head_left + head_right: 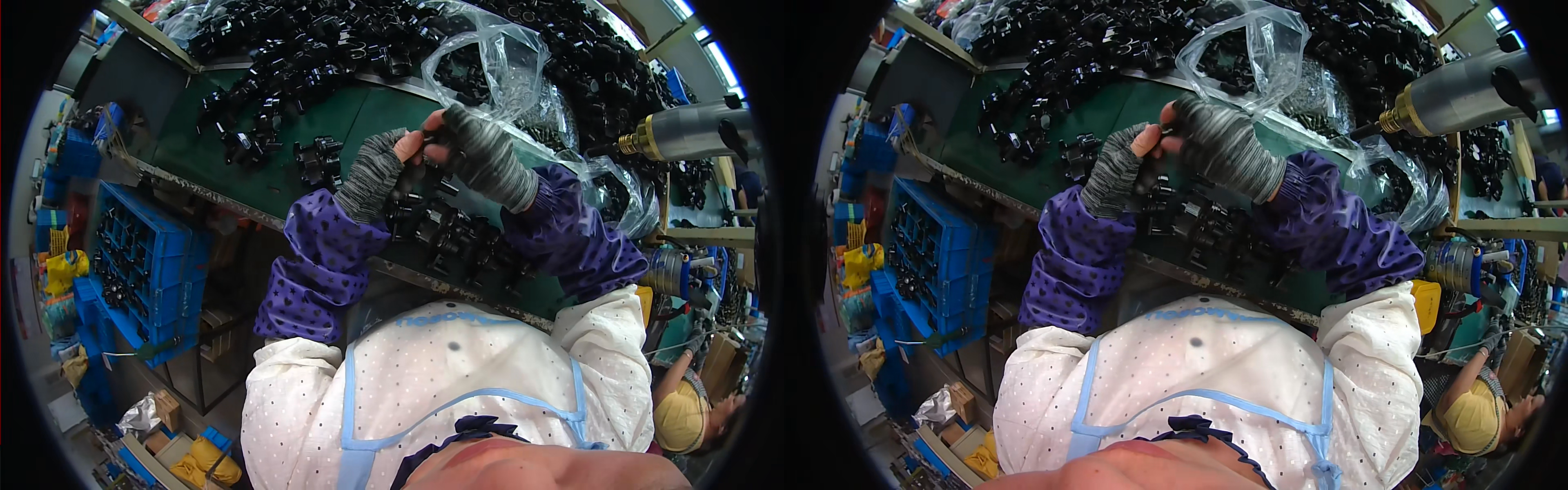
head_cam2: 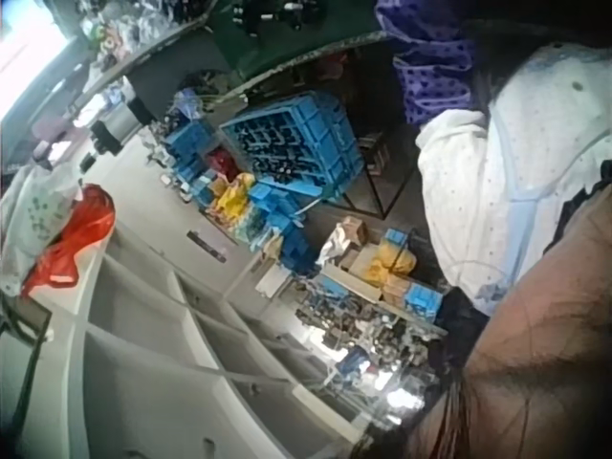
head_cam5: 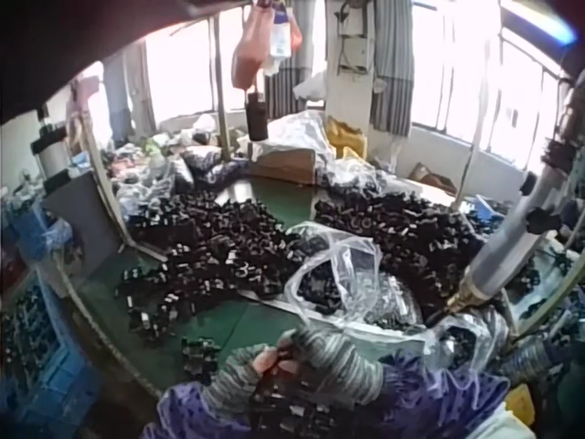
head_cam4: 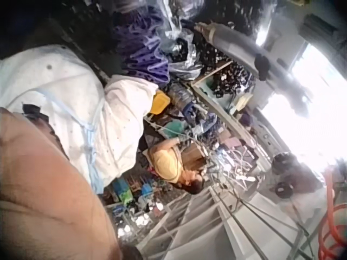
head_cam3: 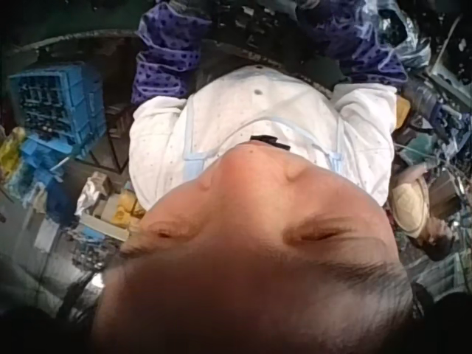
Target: Assembling small mechanical hardware components using a power screwdriver at a factory workstation.
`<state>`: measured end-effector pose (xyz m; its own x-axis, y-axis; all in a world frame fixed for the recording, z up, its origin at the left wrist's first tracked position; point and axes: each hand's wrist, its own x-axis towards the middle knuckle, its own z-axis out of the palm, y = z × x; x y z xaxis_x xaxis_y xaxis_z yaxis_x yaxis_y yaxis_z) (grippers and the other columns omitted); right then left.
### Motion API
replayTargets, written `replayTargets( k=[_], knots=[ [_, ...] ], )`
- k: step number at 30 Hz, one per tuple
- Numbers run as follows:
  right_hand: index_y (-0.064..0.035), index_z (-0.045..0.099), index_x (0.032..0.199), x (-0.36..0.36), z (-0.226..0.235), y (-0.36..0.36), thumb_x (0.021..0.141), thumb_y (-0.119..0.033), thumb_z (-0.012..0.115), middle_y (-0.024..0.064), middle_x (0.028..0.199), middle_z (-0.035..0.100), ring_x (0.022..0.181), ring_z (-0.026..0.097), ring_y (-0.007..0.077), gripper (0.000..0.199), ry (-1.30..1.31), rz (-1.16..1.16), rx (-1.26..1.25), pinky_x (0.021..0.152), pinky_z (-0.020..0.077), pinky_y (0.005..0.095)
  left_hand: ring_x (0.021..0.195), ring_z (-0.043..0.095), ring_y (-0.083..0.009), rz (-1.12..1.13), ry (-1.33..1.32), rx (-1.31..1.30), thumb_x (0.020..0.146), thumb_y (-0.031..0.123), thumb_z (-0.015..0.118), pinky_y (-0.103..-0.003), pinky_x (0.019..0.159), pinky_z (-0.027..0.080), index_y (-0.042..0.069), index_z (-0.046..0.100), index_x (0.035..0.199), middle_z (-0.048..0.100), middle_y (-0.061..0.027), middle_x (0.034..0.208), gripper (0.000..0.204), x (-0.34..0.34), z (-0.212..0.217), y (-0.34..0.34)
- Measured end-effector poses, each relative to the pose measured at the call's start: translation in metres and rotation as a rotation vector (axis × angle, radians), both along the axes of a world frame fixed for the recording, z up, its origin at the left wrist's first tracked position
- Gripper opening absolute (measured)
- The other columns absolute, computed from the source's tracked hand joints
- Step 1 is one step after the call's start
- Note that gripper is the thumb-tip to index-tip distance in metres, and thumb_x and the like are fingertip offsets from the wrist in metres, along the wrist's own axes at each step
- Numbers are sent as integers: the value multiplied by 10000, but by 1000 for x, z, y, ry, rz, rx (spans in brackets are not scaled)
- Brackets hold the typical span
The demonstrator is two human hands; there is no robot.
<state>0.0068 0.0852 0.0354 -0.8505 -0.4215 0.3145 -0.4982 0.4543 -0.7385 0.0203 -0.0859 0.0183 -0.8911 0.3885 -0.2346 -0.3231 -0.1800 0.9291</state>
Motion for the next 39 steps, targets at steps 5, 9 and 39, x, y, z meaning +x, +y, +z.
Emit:
replayTargets(
  k=[5,9,39],
  knots=[
    [-25,550,945,-7,8,2,757,-30,566,122,811,594,752,597,215,189,239,472,-128,626,483,278,338,332,-29,-83,-81,-40,824,398,525,-180,324,227,67,539,753,467,33,517,339,3,-3,-2],
    [-41,555,962,-8,8,11,768,-37,549,103,774,596,704,602,198,195,218,478,199,591,482,280,389,401,-48,-292,-130,-56,834,383,515,-206,354,296,42,550,771,498,29,559,348,-5,6,-9],
    [-42,574,851,-43,-21,30,743,-175,579,103,733,608,658,609,226,172,-538,-105,85,583,481,330,811,574,-247,-369,1277,-1117,687,173,628,-325,661,465,94,531,989,585,-88,838,327,-163,-22,-7]
  ],
)
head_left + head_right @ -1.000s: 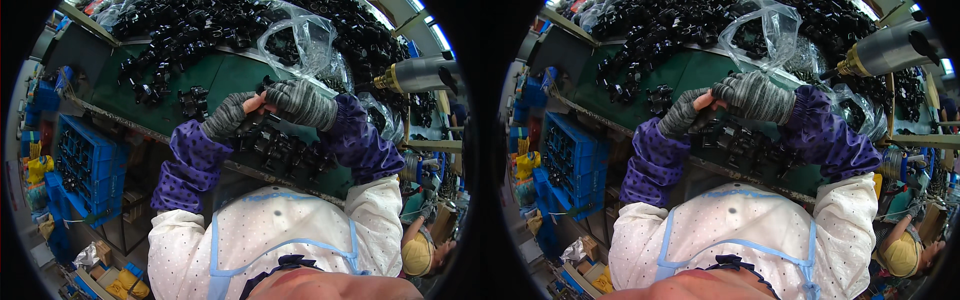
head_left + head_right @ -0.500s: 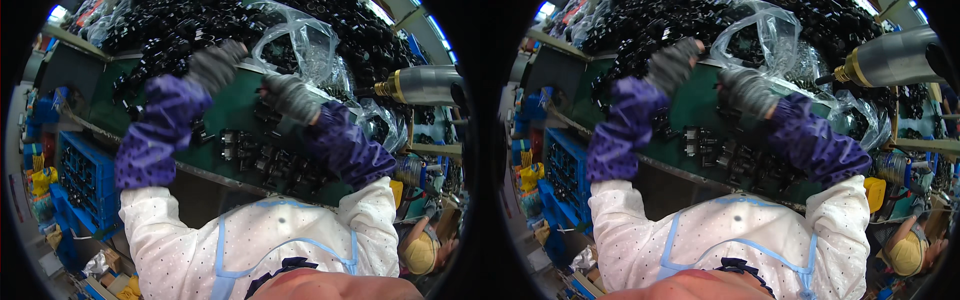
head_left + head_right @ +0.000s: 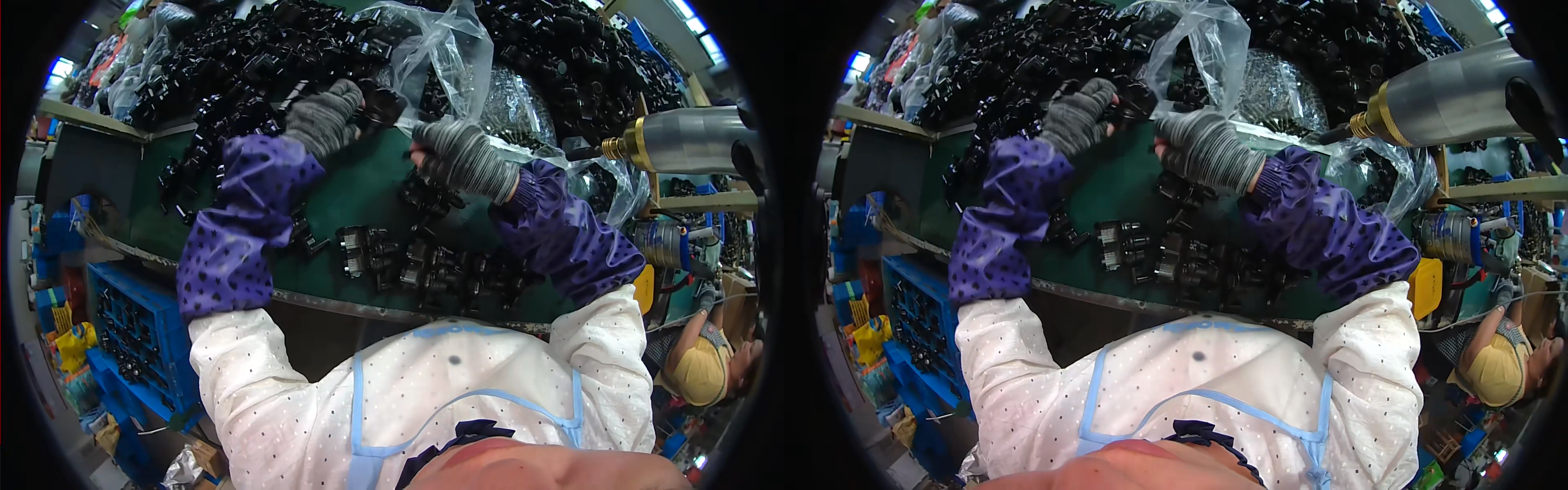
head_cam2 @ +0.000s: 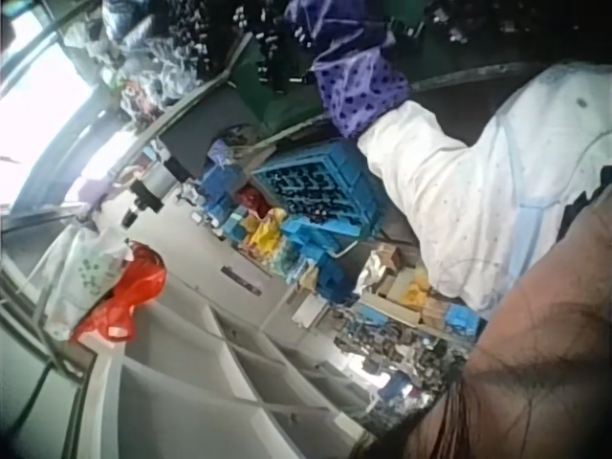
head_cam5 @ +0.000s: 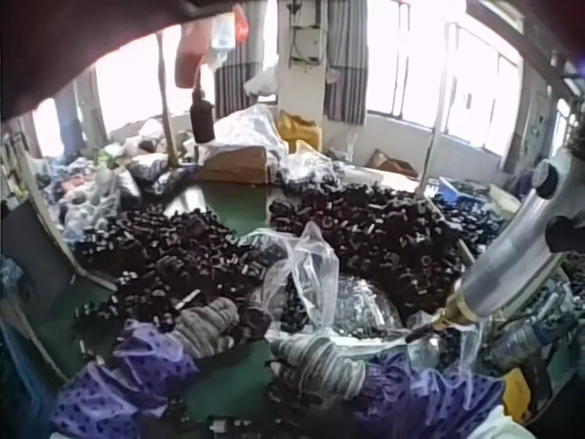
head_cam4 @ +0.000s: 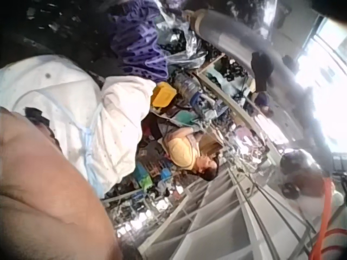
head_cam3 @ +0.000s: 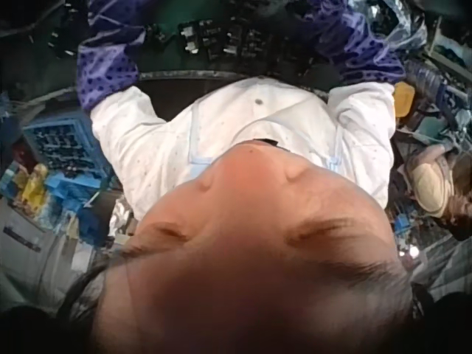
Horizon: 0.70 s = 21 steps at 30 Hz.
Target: Assembling small mechanical hardware components using a power screwdriver at a factory workstation.
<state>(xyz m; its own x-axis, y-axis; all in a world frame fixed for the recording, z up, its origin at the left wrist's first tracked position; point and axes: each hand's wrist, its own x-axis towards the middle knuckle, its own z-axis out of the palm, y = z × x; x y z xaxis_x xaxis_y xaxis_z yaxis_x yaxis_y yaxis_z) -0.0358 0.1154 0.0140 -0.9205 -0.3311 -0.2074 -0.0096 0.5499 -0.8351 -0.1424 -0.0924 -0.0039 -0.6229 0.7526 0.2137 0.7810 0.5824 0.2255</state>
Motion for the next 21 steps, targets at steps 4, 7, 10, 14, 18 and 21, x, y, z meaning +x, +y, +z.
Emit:
replayTargets(
  k=[4,7,10,14,18,21],
  knots=[
    [-14,577,815,4,17,-8,718,-103,623,121,669,590,593,594,217,139,642,-25,40,538,463,303,844,566,-255,283,-319,185,606,341,693,-347,751,441,77,556,942,573,-117,866,449,53,15,14],
    [-40,576,816,11,18,-20,722,-169,573,135,659,554,615,562,305,160,722,-52,119,548,446,371,716,577,-190,601,-474,183,676,301,689,-309,653,467,5,556,971,599,-103,802,438,83,19,13],
    [-29,572,786,16,17,-26,719,-119,596,134,642,568,597,579,283,115,761,-55,187,539,455,356,710,566,-148,668,-1128,384,711,276,665,-283,643,466,-5,560,969,603,-80,795,396,103,36,19],
    [-39,564,884,26,16,-29,725,-164,543,135,758,573,693,572,271,204,1041,76,592,534,446,383,668,542,-102,570,-738,626,749,202,642,-244,613,446,3,573,947,599,-44,740,289,126,9,21],
    [-24,543,936,32,21,-29,713,-163,530,139,785,567,702,564,254,263,1132,178,765,552,451,353,699,553,-115,679,-620,514,740,190,657,-254,642,446,-5,563,920,603,-52,771,281,142,22,26],
    [-26,531,944,32,27,-28,766,-152,501,90,740,552,651,550,212,220,1059,250,783,544,446,316,705,563,-142,667,-860,616,730,184,665,-271,659,446,5,551,901,602,-70,776,272,139,7,17]
  ],
)
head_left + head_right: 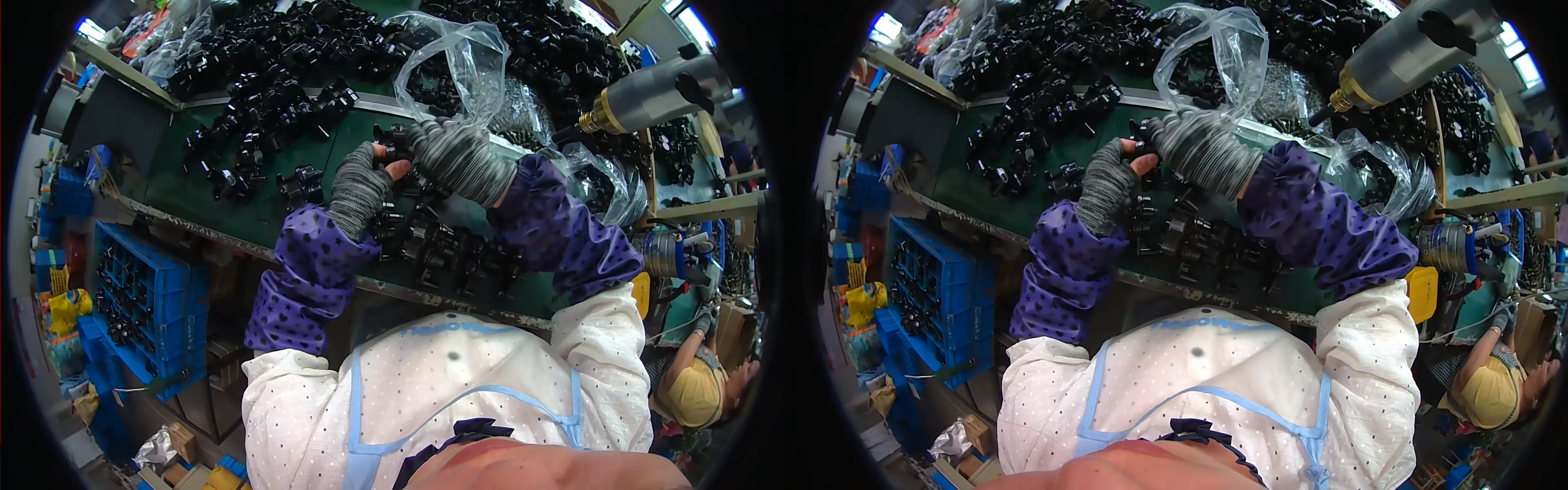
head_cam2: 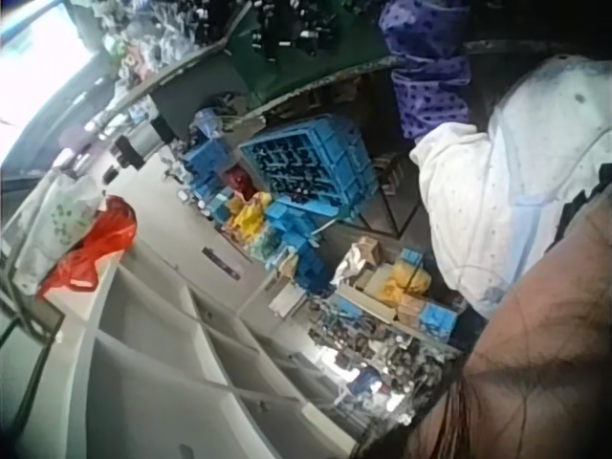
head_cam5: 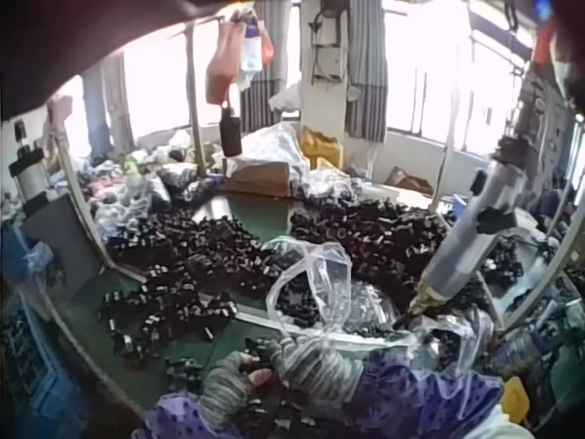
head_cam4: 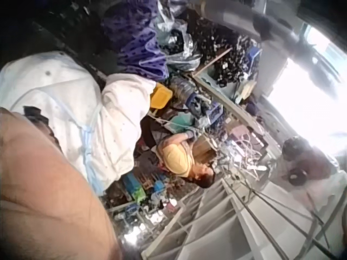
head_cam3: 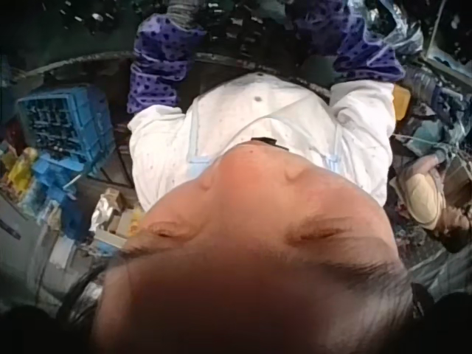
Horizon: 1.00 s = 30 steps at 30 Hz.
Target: Assembling small mechanical hardware components using a power screwdriver at a factory workstation.
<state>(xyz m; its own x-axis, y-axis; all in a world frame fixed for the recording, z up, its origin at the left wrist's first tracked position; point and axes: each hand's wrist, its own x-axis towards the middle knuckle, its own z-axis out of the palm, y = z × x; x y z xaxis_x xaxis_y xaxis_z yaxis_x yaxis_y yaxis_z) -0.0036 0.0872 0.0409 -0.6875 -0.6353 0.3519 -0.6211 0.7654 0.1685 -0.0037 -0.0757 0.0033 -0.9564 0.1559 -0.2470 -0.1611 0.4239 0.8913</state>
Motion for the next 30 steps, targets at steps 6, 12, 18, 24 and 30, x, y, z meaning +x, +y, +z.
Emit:
replayTargets(
  k=[6,12,18,24,30],
  knots=[
    [-23,497,946,-18,-25,3,846,-144,506,36,726,549,612,516,108,157,-1291,-52,-1426,521,420,256,727,577,-184,-35,402,-260,714,159,670,-308,688,454,18,533,886,602,-96,800,261,17,-8,7],
    [-44,540,828,-11,-21,8,790,-287,555,120,605,562,518,552,286,247,-161,-5,-272,461,414,360,734,582,-196,-51,251,-246,684,154,688,-308,695,454,24,543,877,605,-100,793,274,1,-7,-5],
    [-27,589,773,-23,-27,2,800,-286,554,159,657,575,557,576,256,264,-1274,-187,-1149,491,423,338,745,582,-190,-75,278,-256,682,152,690,-303,700,454,21,551,908,610,-100,807,296,-5,-17,-5],
    [-40,585,878,-34,-14,20,798,-275,562,130,686,589,661,594,266,250,-683,-169,-519,595,447,344,760,589,-185,-256,204,-487,791,416,541,-312,691,469,37,539,1025,604,-109,876,445,-17,-9,-4],
    [-79,587,923,-3,-4,-24,749,-301,593,101,901,563,880,534,265,281,-355,76,-452,747,428,385,701,584,-183,157,-250,825,810,585,381,-287,598,500,60,351,1201,563,-104,934,655,-14,14,-14]
  ],
)
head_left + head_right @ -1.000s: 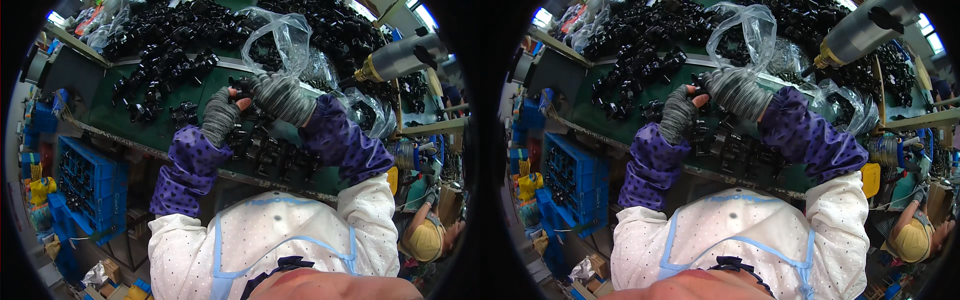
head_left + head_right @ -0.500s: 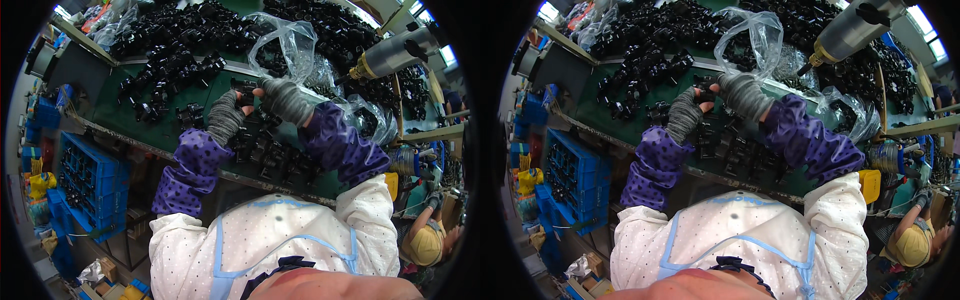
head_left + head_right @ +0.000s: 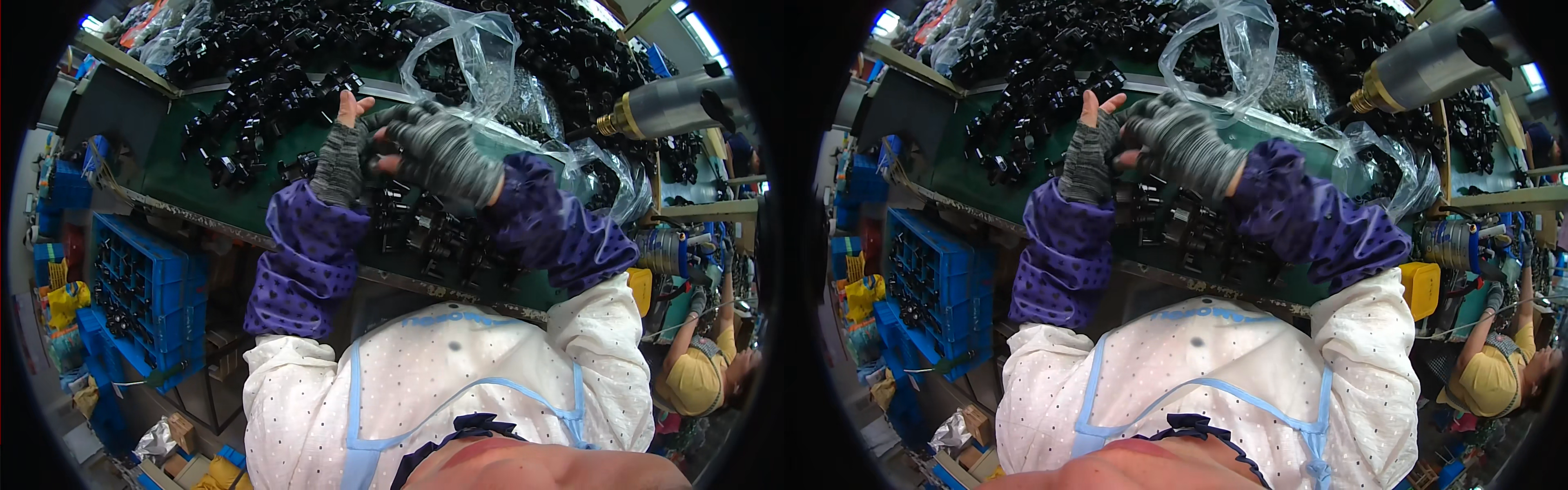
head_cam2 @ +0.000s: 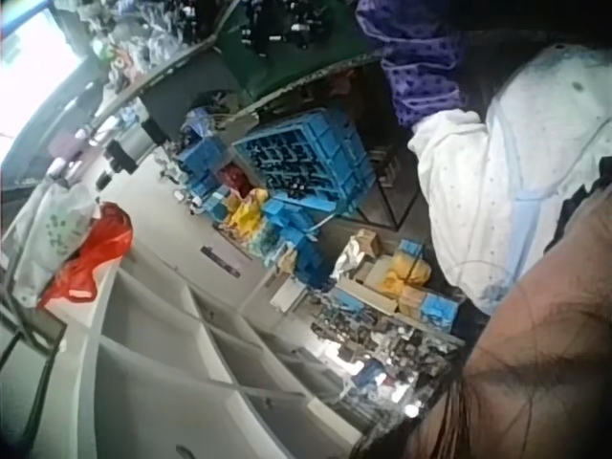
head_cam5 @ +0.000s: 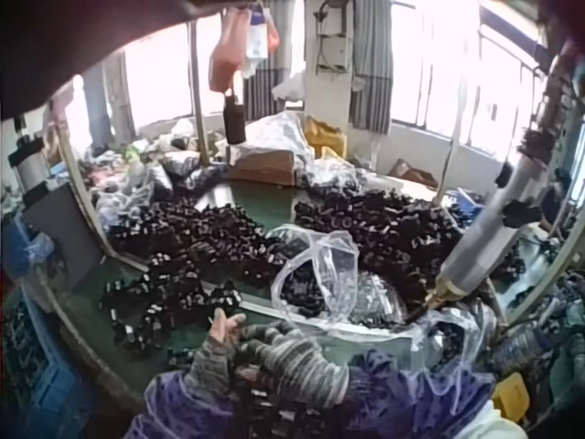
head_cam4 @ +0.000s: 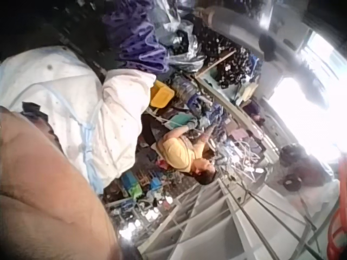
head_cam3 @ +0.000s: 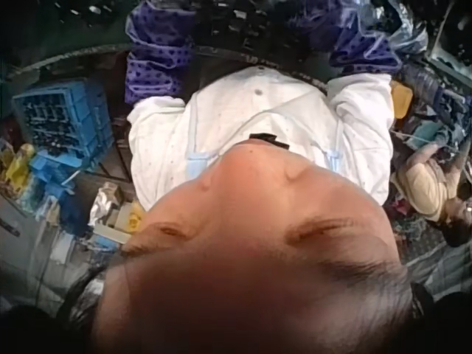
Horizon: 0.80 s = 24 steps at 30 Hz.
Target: Assembling small mechanical hardware components using a power screwdriver at a factory workstation.
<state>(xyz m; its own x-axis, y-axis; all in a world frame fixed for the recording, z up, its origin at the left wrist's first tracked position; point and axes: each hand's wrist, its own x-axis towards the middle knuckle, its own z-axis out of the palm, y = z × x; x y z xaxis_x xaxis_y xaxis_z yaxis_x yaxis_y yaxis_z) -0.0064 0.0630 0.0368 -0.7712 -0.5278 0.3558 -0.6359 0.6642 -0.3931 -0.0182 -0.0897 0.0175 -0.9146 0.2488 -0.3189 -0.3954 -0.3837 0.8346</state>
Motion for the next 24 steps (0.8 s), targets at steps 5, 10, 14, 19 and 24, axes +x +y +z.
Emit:
replayTargets(
  k=[5,10,14,19,24],
  knots=[
    [-55,558,946,2,-6,-12,683,-152,661,112,930,544,815,549,274,298,-153,50,-43,707,452,341,793,571,-207,159,-70,84,805,606,358,-336,683,493,58,331,1214,544,-87,963,684,-1,3,20],
    [-58,568,886,1,1,6,681,-160,629,123,749,578,728,572,278,237,-419,-3,-439,632,454,347,824,543,-174,45,128,147,829,427,482,-304,720,468,65,348,1202,531,-69,976,537,16,-6,15],
    [-48,552,879,1,24,12,683,-142,612,138,811,584,786,577,267,226,-259,-52,335,635,462,343,729,498,-87,-253,330,-513,808,225,571,-238,658,423,62,484,1070,547,-11,853,320,11,-18,-1],
    [-53,540,949,14,16,19,750,-100,529,119,897,578,833,568,238,205,98,197,323,675,471,329,650,498,-55,-531,340,-536,799,230,586,-191,565,412,55,594,863,566,12,724,187,12,-10,-4],
    [-67,526,1004,13,3,31,724,-107,615,102,803,585,710,588,261,297,61,233,-113,593,473,323,656,527,-77,-394,220,-261,807,226,578,-200,550,424,42,592,844,573,-1,719,189,11,-16,-2]
  ],
)
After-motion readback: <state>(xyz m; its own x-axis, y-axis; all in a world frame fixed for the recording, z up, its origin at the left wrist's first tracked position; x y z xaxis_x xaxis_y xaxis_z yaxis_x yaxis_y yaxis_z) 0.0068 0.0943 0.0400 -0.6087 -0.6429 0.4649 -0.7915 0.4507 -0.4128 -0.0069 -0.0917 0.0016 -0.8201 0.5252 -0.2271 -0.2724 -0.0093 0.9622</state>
